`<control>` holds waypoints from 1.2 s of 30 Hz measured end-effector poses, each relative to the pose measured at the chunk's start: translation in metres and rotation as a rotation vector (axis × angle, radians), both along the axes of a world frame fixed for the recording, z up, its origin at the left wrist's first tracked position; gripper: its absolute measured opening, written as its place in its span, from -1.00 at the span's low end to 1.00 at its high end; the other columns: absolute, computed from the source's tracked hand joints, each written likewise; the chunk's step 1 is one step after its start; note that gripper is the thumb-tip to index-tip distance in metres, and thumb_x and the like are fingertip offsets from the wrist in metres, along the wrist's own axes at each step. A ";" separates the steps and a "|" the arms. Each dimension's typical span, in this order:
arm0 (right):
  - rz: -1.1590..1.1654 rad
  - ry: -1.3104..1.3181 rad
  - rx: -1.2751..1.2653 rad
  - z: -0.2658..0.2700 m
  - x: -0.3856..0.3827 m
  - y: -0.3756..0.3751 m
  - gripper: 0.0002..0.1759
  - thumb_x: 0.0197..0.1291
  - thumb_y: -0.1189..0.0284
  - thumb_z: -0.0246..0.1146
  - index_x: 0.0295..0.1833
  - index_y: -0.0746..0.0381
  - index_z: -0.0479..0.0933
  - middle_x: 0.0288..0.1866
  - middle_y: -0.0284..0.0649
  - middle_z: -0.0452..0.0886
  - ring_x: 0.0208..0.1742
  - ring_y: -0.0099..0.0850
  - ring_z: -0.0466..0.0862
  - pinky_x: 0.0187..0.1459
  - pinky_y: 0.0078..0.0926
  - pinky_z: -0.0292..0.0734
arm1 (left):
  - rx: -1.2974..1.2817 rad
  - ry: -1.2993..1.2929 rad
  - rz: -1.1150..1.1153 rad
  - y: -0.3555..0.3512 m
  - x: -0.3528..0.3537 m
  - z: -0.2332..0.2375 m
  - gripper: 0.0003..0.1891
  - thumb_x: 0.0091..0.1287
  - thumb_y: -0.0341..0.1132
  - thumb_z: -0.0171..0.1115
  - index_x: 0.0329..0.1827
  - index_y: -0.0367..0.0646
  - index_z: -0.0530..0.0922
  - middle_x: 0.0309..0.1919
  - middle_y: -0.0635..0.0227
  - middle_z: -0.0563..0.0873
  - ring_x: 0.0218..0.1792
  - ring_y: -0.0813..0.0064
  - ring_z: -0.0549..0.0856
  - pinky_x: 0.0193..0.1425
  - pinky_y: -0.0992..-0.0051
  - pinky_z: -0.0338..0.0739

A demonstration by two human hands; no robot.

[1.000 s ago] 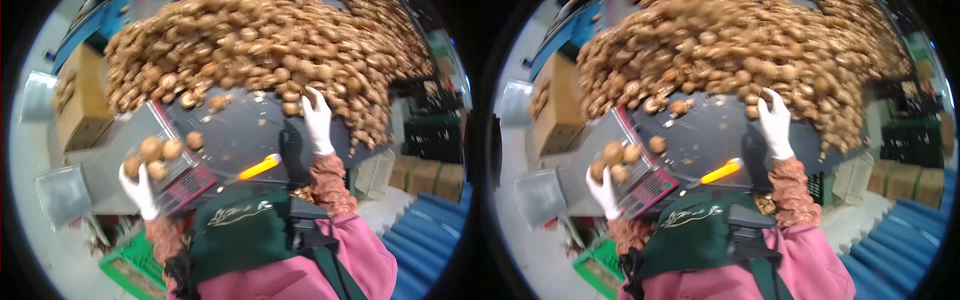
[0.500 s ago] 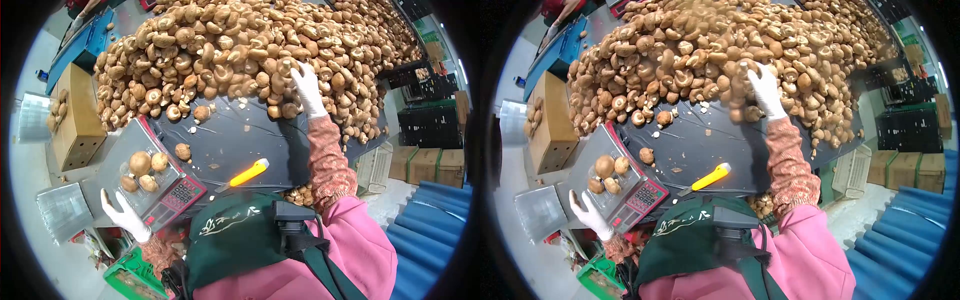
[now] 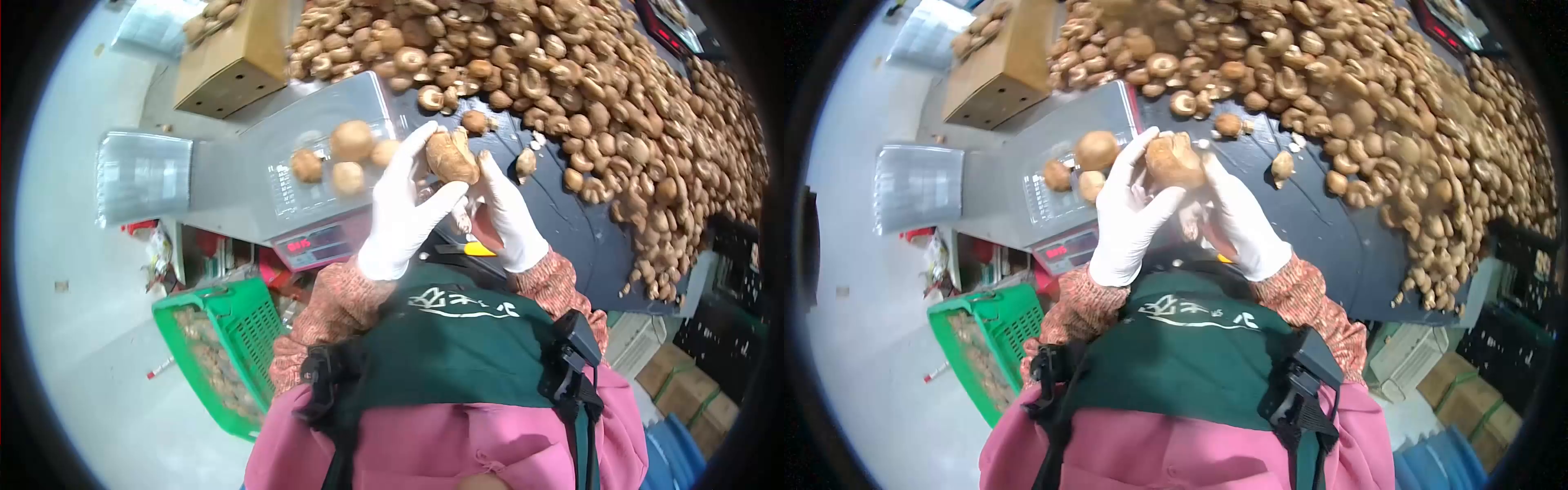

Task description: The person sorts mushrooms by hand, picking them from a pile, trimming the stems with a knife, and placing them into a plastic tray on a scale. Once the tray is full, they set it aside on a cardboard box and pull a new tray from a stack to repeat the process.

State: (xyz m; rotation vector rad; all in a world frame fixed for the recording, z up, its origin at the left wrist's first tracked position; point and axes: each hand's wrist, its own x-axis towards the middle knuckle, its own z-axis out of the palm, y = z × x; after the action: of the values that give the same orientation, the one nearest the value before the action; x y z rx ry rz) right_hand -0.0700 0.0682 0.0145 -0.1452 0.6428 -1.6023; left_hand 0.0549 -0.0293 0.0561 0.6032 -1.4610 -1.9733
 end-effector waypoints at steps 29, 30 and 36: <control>-0.547 1.082 0.718 -0.047 -0.096 0.100 -0.60 0.43 0.35 0.21 0.28 0.32 0.53 -0.05 -0.13 0.74 -0.27 -0.46 0.70 -0.13 -0.52 0.61 | -0.794 -0.789 0.344 -0.090 0.166 -0.057 -0.37 0.32 -0.47 0.37 0.46 -0.36 0.38 0.42 0.03 0.49 0.43 0.16 0.48 0.55 0.28 0.28; -0.465 1.251 0.737 -0.053 -0.093 0.093 -0.57 0.38 0.33 0.26 0.27 0.30 0.53 0.00 -0.09 0.72 -0.21 -0.40 0.71 -0.12 -0.47 0.62 | -0.728 -0.769 0.365 -0.087 0.164 -0.058 -0.34 0.32 -0.48 0.36 0.49 -0.36 0.35 0.45 0.03 0.46 0.45 0.16 0.45 0.56 0.27 0.26; -0.189 2.102 0.676 -0.102 -0.077 0.033 -0.40 0.13 0.25 0.40 0.27 0.24 0.52 0.19 -0.02 0.60 0.10 -0.06 0.64 0.20 -0.17 0.54 | -0.906 -0.837 0.483 -0.068 0.150 -0.041 -0.28 0.33 -0.50 0.34 0.55 -0.33 0.26 0.50 0.02 0.38 0.51 0.14 0.37 0.60 0.23 0.17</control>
State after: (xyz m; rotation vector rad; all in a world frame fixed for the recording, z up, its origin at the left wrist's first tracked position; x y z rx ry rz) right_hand -0.1472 0.1015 -0.0875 -1.3343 2.7207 -0.7249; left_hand 0.2054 -0.0977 0.0148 1.2432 -2.1741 -0.5321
